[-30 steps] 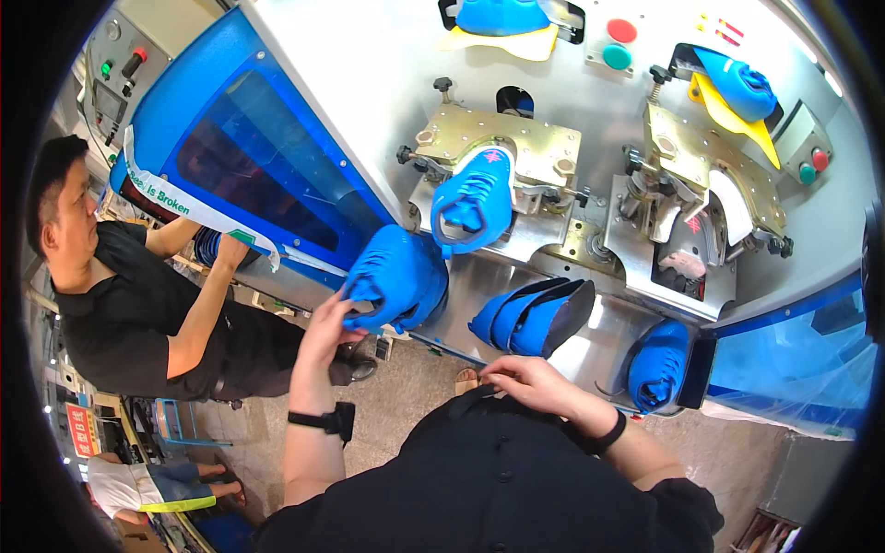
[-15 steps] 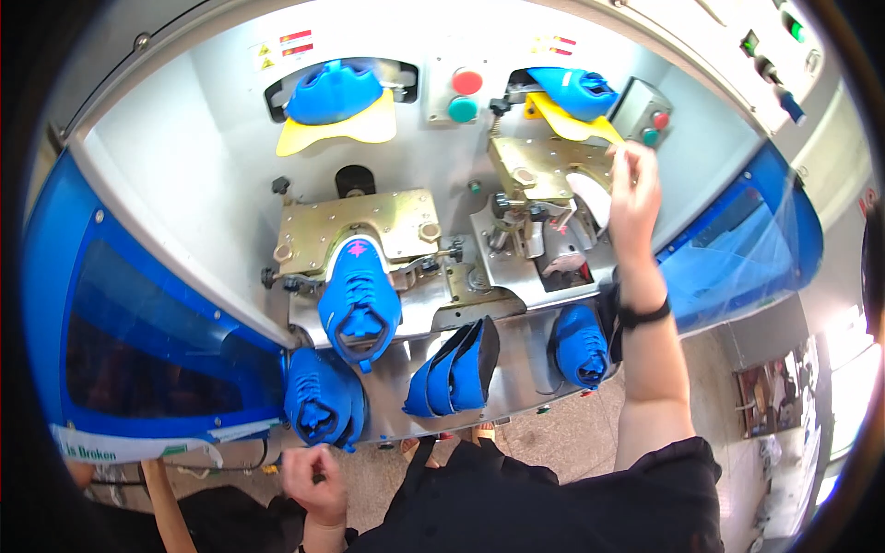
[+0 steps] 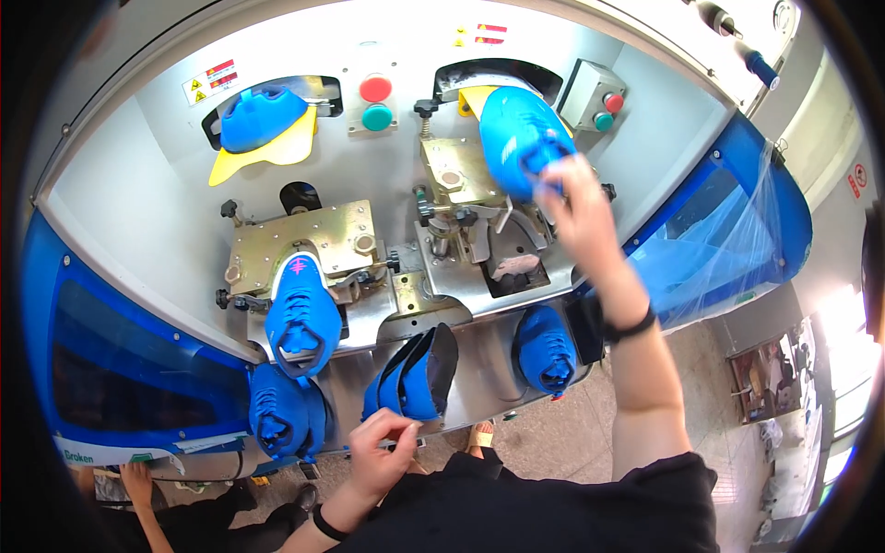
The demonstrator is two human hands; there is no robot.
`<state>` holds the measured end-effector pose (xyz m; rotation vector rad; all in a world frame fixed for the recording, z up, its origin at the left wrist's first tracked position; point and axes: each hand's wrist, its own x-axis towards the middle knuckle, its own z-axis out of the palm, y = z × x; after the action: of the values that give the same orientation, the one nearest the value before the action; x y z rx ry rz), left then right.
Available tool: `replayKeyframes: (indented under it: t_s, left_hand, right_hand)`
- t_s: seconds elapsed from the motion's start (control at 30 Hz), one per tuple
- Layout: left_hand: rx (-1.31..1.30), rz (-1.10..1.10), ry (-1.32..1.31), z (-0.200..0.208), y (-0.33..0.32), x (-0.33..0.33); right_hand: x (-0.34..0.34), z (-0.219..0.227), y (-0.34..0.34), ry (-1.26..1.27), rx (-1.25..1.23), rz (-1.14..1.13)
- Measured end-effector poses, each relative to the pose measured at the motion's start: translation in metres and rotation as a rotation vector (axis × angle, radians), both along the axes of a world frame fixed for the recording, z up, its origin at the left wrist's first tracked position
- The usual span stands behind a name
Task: Placing shoe uppers into a heat-shaping machine and operating controls to mold them.
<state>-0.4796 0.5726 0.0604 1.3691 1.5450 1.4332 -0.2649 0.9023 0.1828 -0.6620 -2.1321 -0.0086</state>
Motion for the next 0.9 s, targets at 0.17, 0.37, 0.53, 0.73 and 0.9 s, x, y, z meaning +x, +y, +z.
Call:
replayKeyframes:
  t_s: [0.17, 0.37, 0.53, 0.73, 0.9]
  left_hand:
    - [-0.305, -0.381, -0.552, -0.020, 0.060, 0.062]
    - [-0.355, -0.228, -1.039, -0.033, 0.153, 0.131]
    - [-0.236, -0.114, -1.179, -0.044, 0.195, 0.144]
    - [-0.230, -0.079, -1.038, -0.051, 0.199, 0.148]
    - [-0.279, -0.055, -0.997, -0.046, 0.202, 0.141]
  right_hand:
    - [0.062, -0.111, -0.123, 0.113, -0.051, -0.021]
    - [0.084, -0.143, -0.125, 0.029, -0.240, 0.045]
    - [0.077, -0.110, -0.078, -0.018, -0.250, -0.005]
    - [0.055, -0.102, -0.033, -0.250, -0.397, 0.139]
    - [0.051, -0.112, -0.024, -0.165, -0.382, 0.201]
